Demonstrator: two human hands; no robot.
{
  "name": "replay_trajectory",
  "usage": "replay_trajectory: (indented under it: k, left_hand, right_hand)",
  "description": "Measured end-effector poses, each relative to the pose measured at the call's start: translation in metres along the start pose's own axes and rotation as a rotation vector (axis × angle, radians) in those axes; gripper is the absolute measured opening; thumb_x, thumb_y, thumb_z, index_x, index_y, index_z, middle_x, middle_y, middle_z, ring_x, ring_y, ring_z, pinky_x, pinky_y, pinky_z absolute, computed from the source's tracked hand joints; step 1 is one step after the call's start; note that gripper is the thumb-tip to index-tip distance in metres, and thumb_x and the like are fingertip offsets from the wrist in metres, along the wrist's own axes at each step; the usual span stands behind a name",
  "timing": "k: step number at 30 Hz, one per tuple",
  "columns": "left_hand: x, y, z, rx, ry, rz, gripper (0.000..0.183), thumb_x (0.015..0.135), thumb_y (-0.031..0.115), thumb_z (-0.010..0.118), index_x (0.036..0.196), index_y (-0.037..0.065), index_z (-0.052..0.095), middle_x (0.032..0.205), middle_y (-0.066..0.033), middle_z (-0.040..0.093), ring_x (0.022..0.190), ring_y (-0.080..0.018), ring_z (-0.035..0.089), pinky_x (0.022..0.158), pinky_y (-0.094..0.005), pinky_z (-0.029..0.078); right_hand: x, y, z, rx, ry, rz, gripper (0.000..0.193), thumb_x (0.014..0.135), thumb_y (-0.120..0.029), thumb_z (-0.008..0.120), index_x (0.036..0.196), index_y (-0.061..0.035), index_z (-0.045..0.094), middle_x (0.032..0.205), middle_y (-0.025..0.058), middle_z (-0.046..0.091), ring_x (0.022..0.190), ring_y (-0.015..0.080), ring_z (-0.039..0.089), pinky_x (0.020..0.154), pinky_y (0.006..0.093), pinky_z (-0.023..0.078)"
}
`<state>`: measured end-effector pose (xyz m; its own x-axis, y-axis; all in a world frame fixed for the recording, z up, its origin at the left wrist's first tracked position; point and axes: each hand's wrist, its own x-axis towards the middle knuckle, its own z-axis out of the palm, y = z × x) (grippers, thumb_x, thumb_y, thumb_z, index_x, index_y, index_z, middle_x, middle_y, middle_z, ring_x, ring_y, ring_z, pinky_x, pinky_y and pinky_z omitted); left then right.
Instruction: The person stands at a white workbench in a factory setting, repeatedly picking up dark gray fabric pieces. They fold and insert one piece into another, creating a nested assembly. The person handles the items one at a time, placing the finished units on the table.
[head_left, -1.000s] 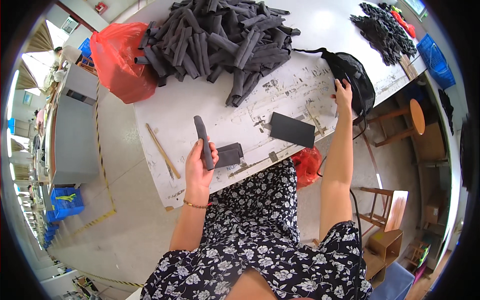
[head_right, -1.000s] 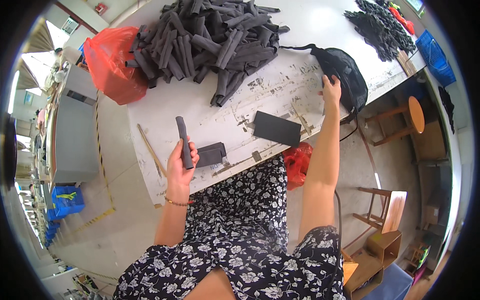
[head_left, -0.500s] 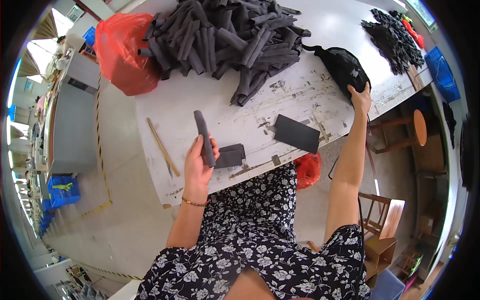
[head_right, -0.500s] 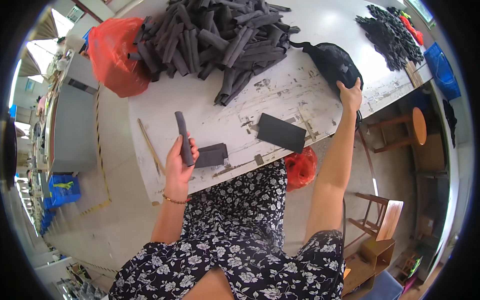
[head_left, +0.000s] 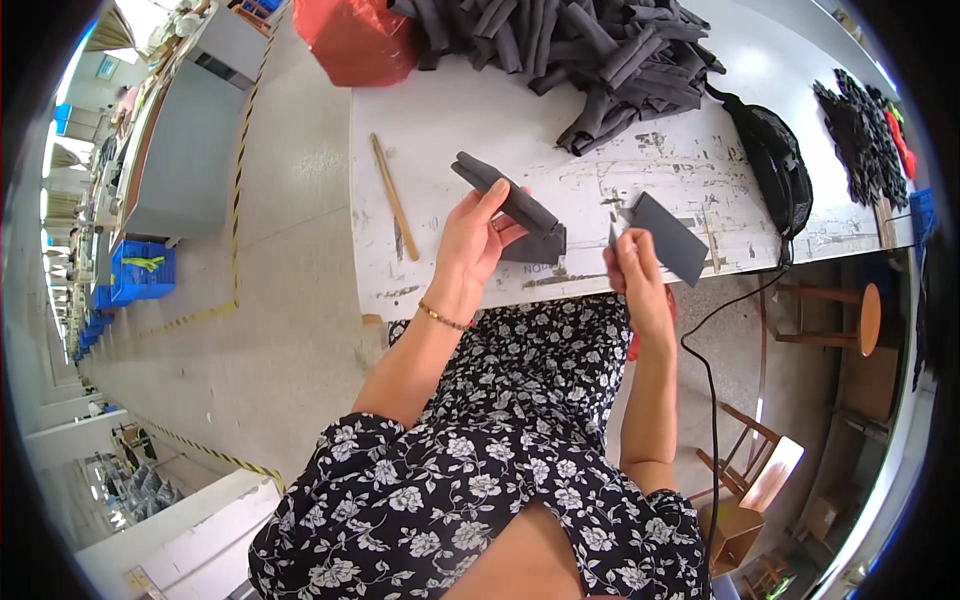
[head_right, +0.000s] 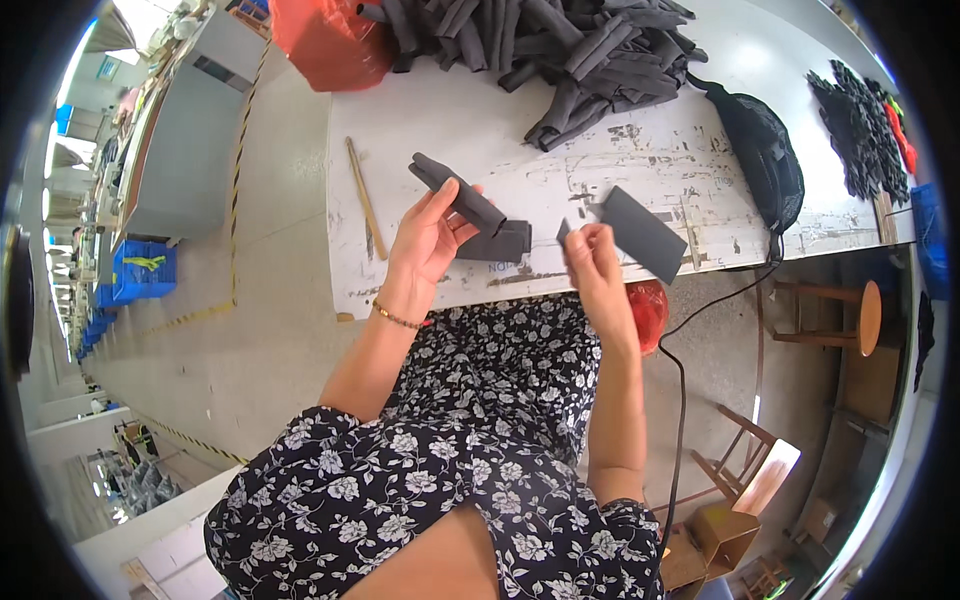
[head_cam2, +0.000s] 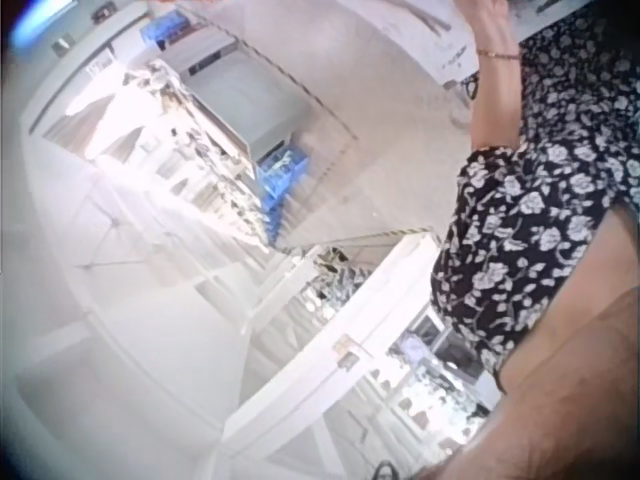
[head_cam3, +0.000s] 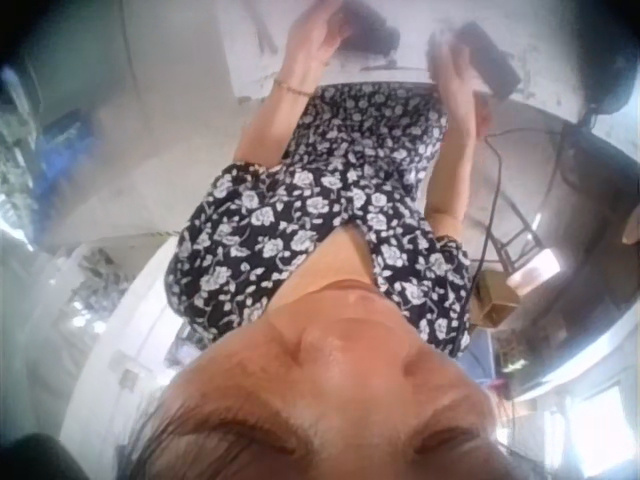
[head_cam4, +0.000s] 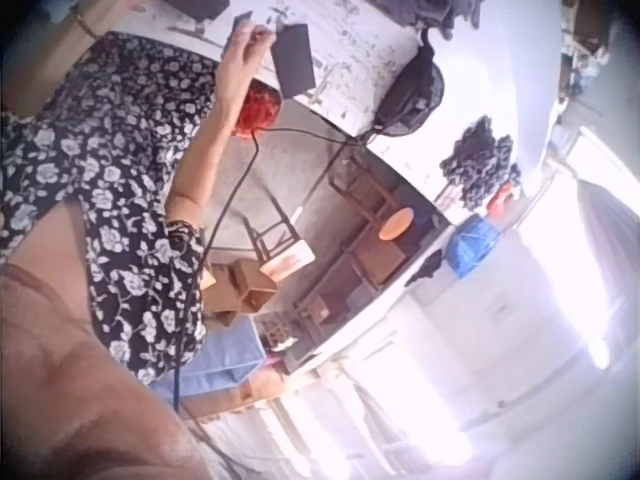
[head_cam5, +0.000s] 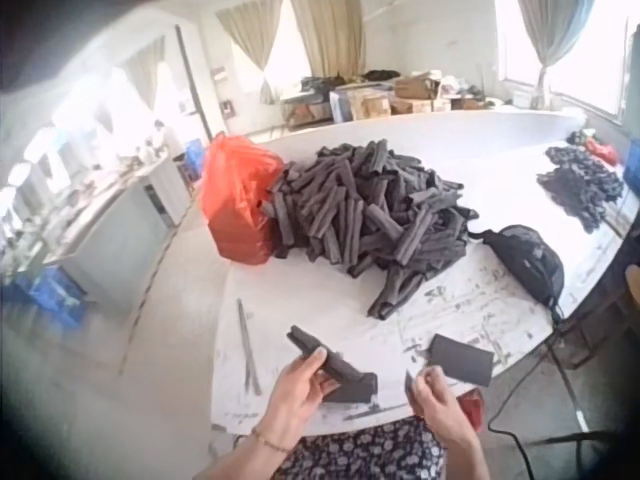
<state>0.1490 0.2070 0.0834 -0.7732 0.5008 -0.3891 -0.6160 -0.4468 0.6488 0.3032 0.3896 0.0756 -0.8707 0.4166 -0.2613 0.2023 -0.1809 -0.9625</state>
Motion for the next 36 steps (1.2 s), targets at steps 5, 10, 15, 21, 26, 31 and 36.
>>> replay_trajectory:
  k: [5,10,15,21,26,31,36]
  left_hand:
    - [0.003,-0.002,-0.006,-0.031,-0.133,0.008,0.023,0.093,0.007,0.06,0.113,-0.003,0.055,0.12,-0.0206,0.061,0.111,-0.0318,0.062,0.094,-0.0437,0.055]
    - [0.005,-0.005,-0.014,0.02,-0.104,0.048,0.021,0.092,0.003,0.06,0.111,-0.005,0.056,0.114,-0.0187,0.064,0.105,-0.0272,0.065,0.089,-0.0383,0.057]
    - [0.007,-0.003,-0.026,0.09,0.01,0.01,0.015,0.091,0.005,0.064,0.104,-0.002,0.061,0.1,-0.0115,0.068,0.09,-0.0211,0.068,0.081,-0.0328,0.06]
    - [0.006,0.002,-0.028,-0.156,-0.05,-0.094,0.014,0.091,0.01,0.067,0.099,0.001,0.061,0.099,-0.0124,0.067,0.092,-0.0239,0.068,0.082,-0.0343,0.06]
    - [0.002,0.007,-0.022,-0.229,-0.104,-0.08,0.023,0.094,0.015,0.063,0.105,-0.004,0.057,0.105,-0.0207,0.066,0.1,-0.0347,0.067,0.087,-0.0439,0.06]
    - [-0.001,0.007,-0.019,-0.113,-0.081,-0.036,0.028,0.096,0.017,0.06,0.108,-0.007,0.054,0.113,-0.026,0.063,0.102,-0.0379,0.066,0.087,-0.0465,0.06]
    - [-0.005,0.006,-0.012,-0.099,-0.072,-0.042,0.026,0.097,0.016,0.059,0.108,-0.006,0.054,0.114,-0.0265,0.063,0.102,-0.0377,0.066,0.086,-0.0438,0.06]
  right_hand:
    - [-0.025,0.005,0.025,-0.182,-0.215,-0.108,0.039,0.09,-0.03,0.071,0.098,-0.0048,0.042,0.084,-0.0004,0.046,0.075,0.0093,0.041,0.067,0.0244,0.038]
    - [-0.035,0.01,0.034,-0.349,-0.232,-0.157,0.034,0.089,-0.025,0.071,0.095,-0.0035,0.046,0.085,0.0027,0.047,0.075,0.012,0.041,0.068,0.0267,0.04]
    - [-0.032,0.008,0.033,-0.544,0.018,-0.475,0.029,0.081,-0.014,0.076,0.088,-0.0011,0.051,0.098,0.0096,0.059,0.085,0.0219,0.054,0.08,0.03,0.044]
    - [-0.041,-0.021,0.049,-0.323,0.154,-0.313,0.04,0.073,-0.007,0.081,0.11,-0.002,0.067,0.101,0.0101,0.061,0.092,0.0225,0.058,0.087,0.0321,0.046]
    - [-0.037,-0.03,0.047,-0.521,0.127,-0.482,0.042,0.072,-0.006,0.08,0.113,-0.0041,0.069,0.1,0.0093,0.062,0.09,0.023,0.058,0.088,0.0319,0.047]
    - [-0.03,-0.041,0.054,-0.745,0.107,-0.634,0.036,0.072,-0.006,0.079,0.107,-0.0038,0.071,0.097,0.008,0.062,0.089,0.0246,0.056,0.086,0.034,0.046]
    - [-0.026,-0.047,0.067,-0.796,0.103,-0.683,0.033,0.073,-0.009,0.078,0.104,-0.0044,0.072,0.095,0.0085,0.061,0.087,0.0278,0.054,0.084,0.0408,0.045]
